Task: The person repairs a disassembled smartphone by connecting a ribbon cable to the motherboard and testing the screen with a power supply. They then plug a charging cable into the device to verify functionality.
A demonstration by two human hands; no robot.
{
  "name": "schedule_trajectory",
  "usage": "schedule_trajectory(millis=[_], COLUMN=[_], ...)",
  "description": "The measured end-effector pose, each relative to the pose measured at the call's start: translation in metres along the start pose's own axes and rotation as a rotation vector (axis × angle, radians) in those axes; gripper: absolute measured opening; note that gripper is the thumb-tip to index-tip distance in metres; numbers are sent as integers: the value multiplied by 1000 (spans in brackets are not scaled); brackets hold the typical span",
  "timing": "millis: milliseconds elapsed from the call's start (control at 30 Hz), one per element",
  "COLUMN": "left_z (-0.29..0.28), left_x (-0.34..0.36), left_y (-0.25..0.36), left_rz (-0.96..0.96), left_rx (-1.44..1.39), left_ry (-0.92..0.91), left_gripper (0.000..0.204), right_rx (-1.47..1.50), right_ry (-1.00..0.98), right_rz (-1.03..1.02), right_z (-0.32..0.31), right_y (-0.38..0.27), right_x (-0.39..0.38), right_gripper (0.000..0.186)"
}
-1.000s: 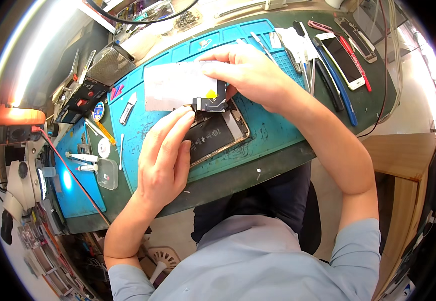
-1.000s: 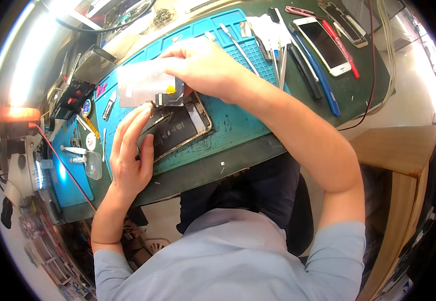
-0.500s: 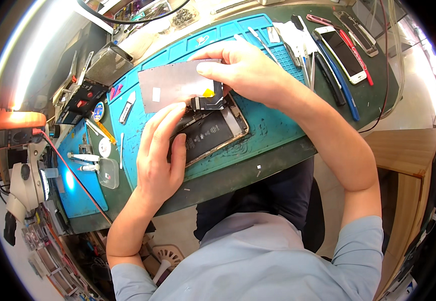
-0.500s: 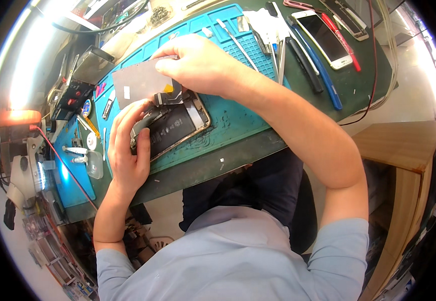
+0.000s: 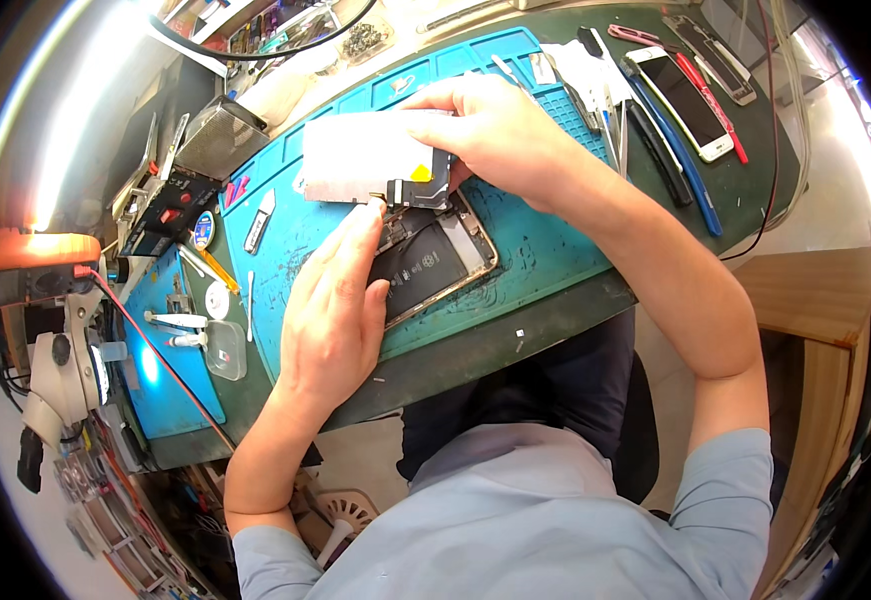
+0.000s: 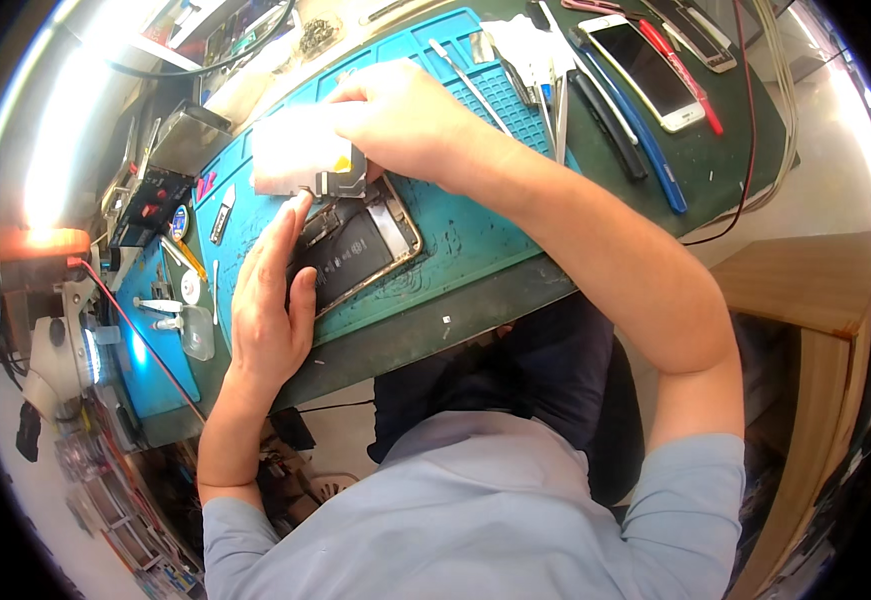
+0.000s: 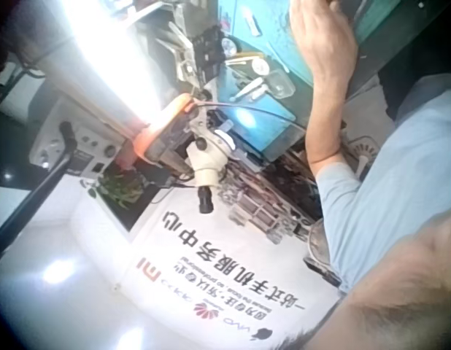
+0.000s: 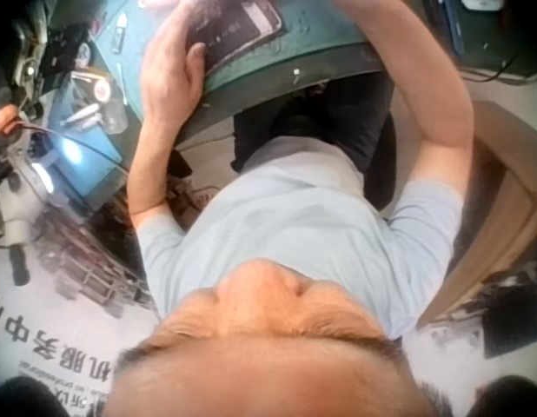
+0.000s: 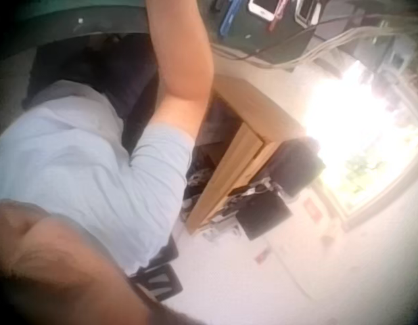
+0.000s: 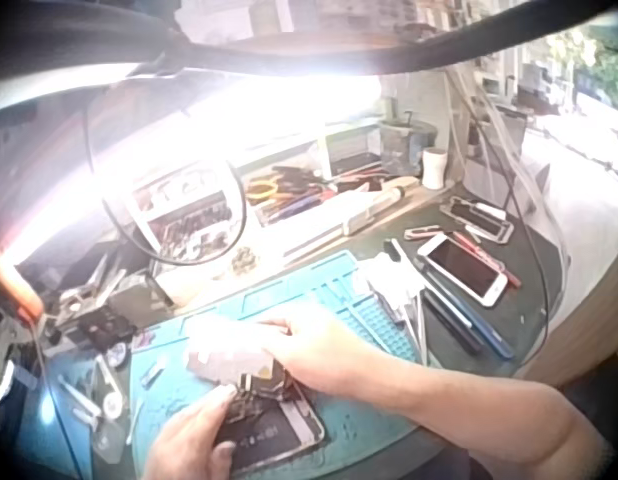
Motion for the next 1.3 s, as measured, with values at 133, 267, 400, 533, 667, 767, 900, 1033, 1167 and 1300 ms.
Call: schedule_trajectory(millis=[133,267,400,533,667,767,900,1033,1167,1300], left_z=[-1,-2,-4,-3,-4,-4,-2,-2,-2,-2], left_x=[-3,0,-2,-3,-3,-1,0,0,-1,-1], left_y=[-1,-3,-5,-5,-3,-3,-1,0,-1,0], left_rz=[-9,-11,-45,-63,-59,-32,6,24,8,6], left_rx=[-6,-17,-12,-31,-33,-43,4,30,0,15], left_ry=[-17,-48,-99,-58,-54,-56,-64,-71,-57,-69], left_gripper=[57,55,51,60,63,64,66,66,66,65], right_rx=[85,-74,-158,-223,-240,-204,-221,-214,-246,-256], right_ry=[13,40,68,43,20,39,51,52,45,66], right_rz=[41,-188,-362,-470,-548,-622,-644,-656,-672,-712], right_z=[-1,1,4,5,7,9,10,11,11,12], right_y=[-1,0,5,0,-3,3,2,3,0,1], right_x=[-1,1,0,-6,-10,-9,-10,-10,-12,-12], right_gripper=[33,30,31,28,24,23,23,23,21,20])
Point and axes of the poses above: each hand's wrist, its own x-axis towards the middle knuckle, its own z-axis out of the palm, y = z × x, the point moved 1 cm from there along x, towards the middle knuckle, and after that the axes turned 15 degrees about y, right-handed, at the moved point
